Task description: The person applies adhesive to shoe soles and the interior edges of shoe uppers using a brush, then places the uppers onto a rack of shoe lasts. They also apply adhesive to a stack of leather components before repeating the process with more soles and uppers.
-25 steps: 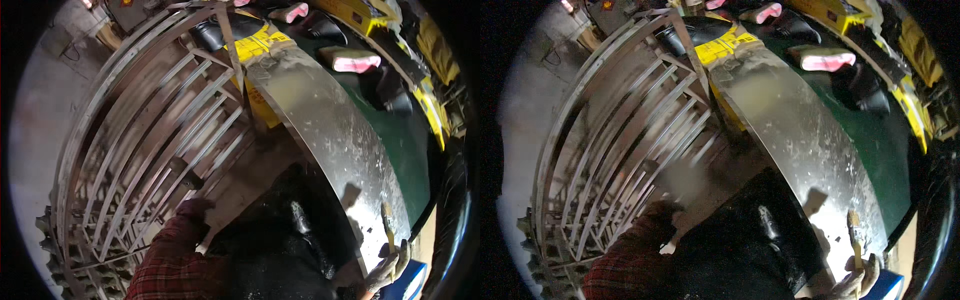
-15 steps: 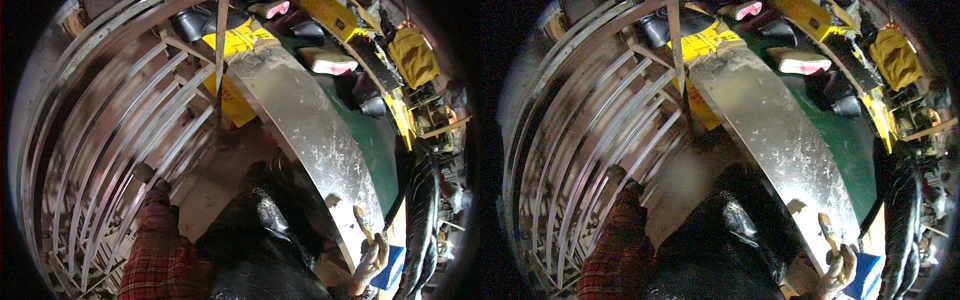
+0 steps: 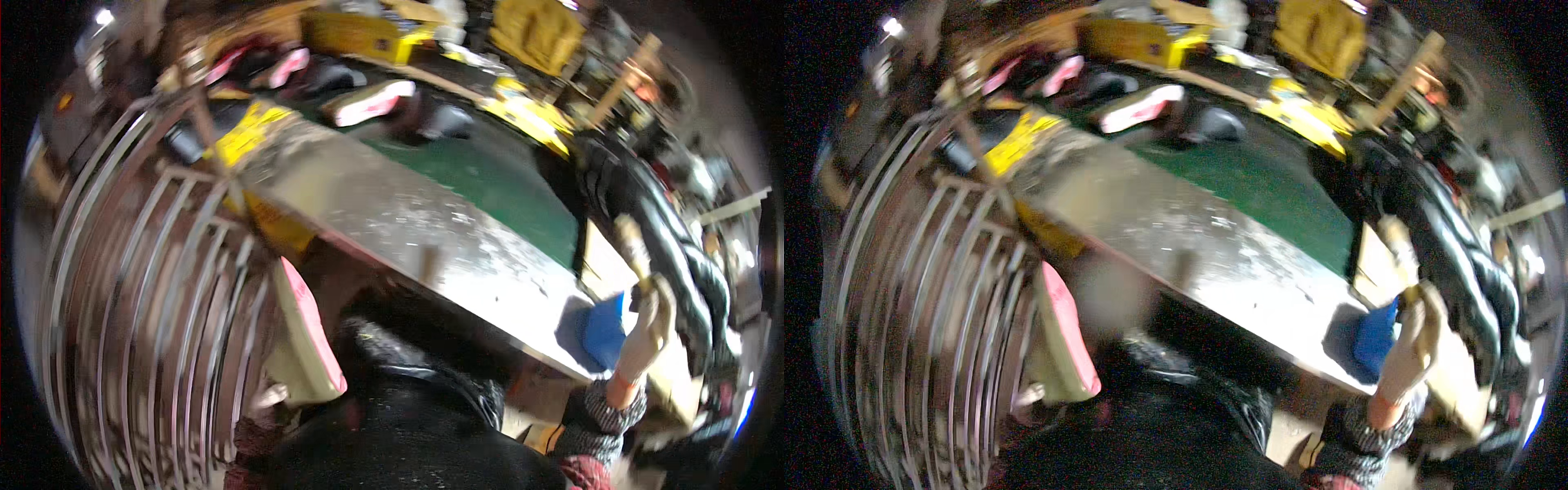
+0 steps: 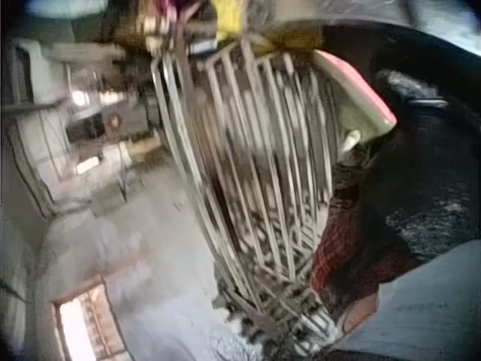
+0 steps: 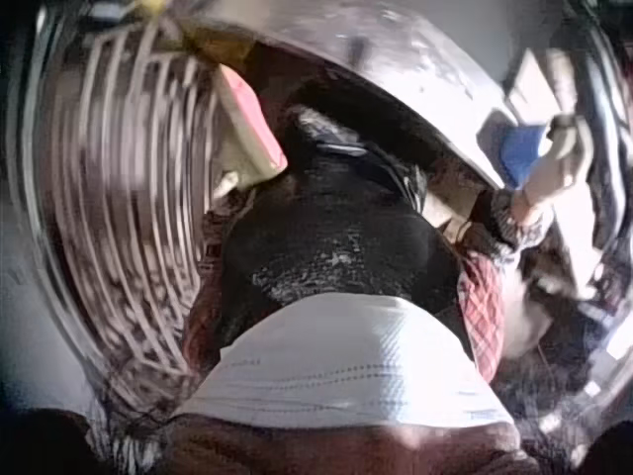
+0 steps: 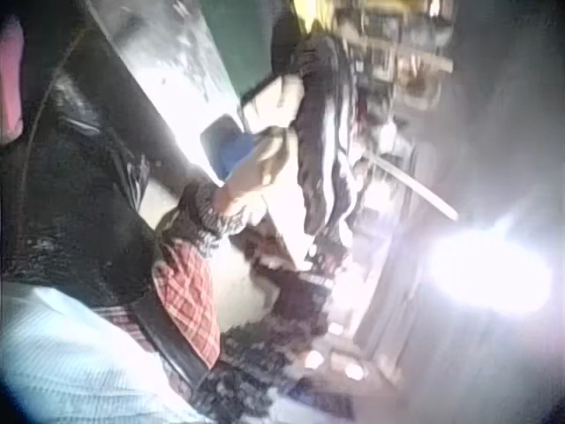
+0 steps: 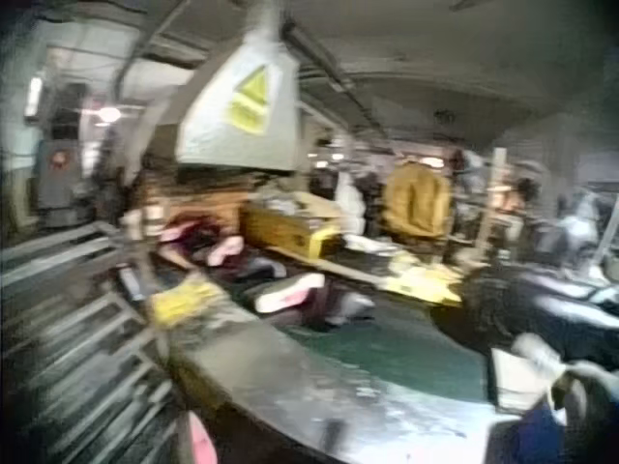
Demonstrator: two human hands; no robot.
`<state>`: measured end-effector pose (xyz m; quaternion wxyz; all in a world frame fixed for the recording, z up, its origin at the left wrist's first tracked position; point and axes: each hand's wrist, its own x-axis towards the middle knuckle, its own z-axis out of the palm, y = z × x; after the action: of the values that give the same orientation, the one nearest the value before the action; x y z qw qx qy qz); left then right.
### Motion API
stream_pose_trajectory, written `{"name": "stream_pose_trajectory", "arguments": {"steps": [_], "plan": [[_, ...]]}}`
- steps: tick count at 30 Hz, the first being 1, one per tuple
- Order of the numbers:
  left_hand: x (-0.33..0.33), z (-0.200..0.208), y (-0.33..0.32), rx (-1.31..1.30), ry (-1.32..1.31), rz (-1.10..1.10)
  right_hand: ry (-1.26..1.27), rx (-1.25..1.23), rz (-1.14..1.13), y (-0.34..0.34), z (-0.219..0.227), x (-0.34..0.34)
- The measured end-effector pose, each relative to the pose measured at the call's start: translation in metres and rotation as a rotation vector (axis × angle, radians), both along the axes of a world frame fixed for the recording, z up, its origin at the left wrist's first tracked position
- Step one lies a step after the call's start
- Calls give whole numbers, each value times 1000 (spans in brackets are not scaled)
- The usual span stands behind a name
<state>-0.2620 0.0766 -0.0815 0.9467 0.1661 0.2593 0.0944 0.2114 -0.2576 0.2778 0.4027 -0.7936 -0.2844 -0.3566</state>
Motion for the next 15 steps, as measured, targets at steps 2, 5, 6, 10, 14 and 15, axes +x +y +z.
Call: {"name": "stream_pose_trajectory", "arguments": {"steps": [2,5,6,10,14,15], "plan": [[29,-6,41,-124,167,-206,11,295,-120,-52,13,18],[148,146,3,500,-262,-59,18,103,-188,-163,-11,51],[176,184,-12,438,-485,-119,222,50,-358,-157,-5,46],[249,165,-4,245,-299,-226,302,47,-347,-202,-39,65],[287,207,-91,-10,52,47,384,105,-330,-207,-32,53],[283,201,-93,150,171,-47,373,214,-272,-218,-31,48]]}}
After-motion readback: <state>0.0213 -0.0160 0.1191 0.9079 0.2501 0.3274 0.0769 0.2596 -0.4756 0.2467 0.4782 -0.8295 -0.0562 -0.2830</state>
